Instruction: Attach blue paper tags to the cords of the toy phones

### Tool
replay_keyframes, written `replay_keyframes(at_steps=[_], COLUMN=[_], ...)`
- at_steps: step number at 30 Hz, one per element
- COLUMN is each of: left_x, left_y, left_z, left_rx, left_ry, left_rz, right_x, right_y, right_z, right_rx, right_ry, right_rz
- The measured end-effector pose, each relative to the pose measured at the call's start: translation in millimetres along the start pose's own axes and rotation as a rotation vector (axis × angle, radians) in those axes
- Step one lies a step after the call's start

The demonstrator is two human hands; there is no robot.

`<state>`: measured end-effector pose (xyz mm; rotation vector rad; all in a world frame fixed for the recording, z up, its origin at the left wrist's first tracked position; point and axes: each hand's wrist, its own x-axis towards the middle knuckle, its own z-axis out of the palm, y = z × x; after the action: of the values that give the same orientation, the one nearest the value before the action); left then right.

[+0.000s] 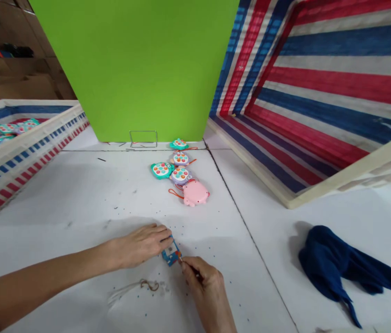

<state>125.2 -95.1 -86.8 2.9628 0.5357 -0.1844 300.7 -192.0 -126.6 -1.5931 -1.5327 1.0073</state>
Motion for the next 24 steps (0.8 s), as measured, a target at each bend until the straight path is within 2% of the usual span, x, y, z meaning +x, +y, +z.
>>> replay_keyframes(at_steps=[3,7,12,17,21,24], left_x=[-1,1,4,4,4,6], left_y=[-1,-4,-6,-5,-6,-8], left_z=[0.7,8.2,13.5,15.9,22.1,26.6], left_rx=[0.088,0.162,0.159,0.138,0.056,-0.032], left_ry=[0.011,0.064,0.097,0.129,0.185,0.242], left_rz=[0.066,0.099,0.112,0.137,0.104,0.010], right_x=[1,5,11,13,14,14], right_y=[5,4,3,10,14,16], right_z=[0,2,5,4,6,10], right_rx=[0.034,0.077,0.039,-0.008,0.052,0.112], right_ry=[0.046,0.130,0.079,0.048,0.118,0.178], right_rz=[0.035,-0.008,-0.053,0.001,0.011,0.003])
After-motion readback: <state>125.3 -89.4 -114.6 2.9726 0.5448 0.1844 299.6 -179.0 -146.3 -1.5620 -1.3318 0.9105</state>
